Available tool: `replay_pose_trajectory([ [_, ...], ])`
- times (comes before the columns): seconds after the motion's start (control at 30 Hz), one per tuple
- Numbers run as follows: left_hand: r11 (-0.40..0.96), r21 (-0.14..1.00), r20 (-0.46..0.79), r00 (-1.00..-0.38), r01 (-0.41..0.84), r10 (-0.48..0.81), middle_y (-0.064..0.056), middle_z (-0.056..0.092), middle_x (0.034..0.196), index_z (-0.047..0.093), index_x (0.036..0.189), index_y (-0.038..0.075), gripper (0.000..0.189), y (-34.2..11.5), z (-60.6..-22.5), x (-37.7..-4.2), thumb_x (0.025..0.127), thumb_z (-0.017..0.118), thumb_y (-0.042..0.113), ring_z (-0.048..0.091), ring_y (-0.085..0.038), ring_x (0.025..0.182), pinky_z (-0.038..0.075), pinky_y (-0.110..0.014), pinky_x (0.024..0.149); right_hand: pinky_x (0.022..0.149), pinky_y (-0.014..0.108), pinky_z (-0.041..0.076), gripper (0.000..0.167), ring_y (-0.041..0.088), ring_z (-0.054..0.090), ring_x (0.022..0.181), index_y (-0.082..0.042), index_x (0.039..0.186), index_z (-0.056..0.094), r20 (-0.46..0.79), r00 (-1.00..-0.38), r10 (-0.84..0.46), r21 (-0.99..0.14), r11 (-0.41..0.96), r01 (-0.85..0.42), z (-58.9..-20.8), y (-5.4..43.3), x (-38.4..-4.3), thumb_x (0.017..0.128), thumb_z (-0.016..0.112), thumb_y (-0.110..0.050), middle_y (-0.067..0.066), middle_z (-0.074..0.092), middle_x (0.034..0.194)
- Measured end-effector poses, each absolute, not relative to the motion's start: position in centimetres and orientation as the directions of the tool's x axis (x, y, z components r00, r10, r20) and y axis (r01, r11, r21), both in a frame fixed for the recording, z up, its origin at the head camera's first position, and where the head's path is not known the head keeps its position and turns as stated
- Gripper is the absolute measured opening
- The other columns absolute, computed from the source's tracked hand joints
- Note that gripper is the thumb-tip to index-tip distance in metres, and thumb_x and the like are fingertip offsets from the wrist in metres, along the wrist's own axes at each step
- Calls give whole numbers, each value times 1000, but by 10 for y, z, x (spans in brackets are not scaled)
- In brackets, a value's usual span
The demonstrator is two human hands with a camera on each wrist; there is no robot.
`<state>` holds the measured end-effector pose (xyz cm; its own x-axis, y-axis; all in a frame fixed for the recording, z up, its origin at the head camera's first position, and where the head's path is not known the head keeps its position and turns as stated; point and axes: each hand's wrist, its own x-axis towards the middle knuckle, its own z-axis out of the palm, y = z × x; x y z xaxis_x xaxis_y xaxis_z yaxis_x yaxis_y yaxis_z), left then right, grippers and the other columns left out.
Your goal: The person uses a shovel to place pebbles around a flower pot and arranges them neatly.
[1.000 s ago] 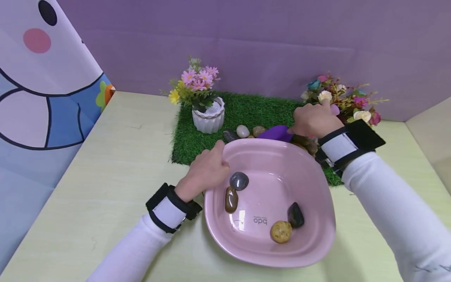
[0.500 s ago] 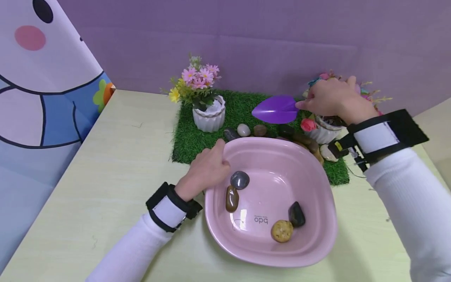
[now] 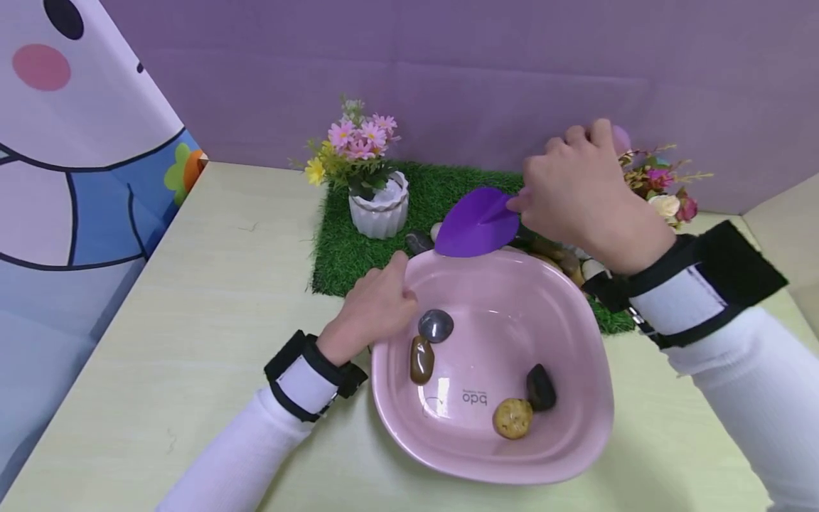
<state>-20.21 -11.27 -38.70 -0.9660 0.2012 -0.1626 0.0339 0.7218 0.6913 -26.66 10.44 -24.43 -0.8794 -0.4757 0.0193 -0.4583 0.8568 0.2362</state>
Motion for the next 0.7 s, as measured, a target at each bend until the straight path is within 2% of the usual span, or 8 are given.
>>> replay_pose_trajectory([
  [0.1,725,688,-162,-966,36,202,-16,61,83,48,125,0,34,-112,-387,-202,93,53,8,66,-27,64,53,-35,49,88,56,30,43,40,46,84,-8,65,53,35,-865,-500,270,838,-474,-245,99,-257,97,66,-34,15,52,74],
  [0.33,729,684,-159,-968,34,195,-17,62,85,48,128,-1,37,-111,-386,-202,93,54,7,67,-26,62,54,-34,48,92,54,31,37,38,48,87,-11,64,54,-16,-836,-549,347,781,-519,-261,91,-247,91,71,-30,14,56,77],
  [0.5,727,686,-160,-967,33,196,-18,63,88,49,125,0,34,-111,-386,-202,93,54,8,67,-26,63,55,-34,49,98,55,33,34,39,51,90,-6,68,55,-10,-829,-559,399,758,-516,-280,89,-244,88,74,-25,18,60,79],
  [0.6,725,687,-155,-968,39,198,-19,63,89,49,125,0,33,-111,-386,-201,93,54,7,67,-27,64,55,-34,49,97,54,35,32,39,53,89,-4,70,57,22,-818,-574,436,742,-509,-291,89,-241,86,75,-24,19,62,81],
  [0.7,724,689,-156,-968,37,198,-19,64,90,49,124,0,33,-111,-386,-201,93,54,7,67,-27,64,56,-34,49,90,51,36,32,37,52,88,-2,73,57,65,-799,-598,491,716,-496,-303,89,-235,82,78,-24,19,62,82],
])
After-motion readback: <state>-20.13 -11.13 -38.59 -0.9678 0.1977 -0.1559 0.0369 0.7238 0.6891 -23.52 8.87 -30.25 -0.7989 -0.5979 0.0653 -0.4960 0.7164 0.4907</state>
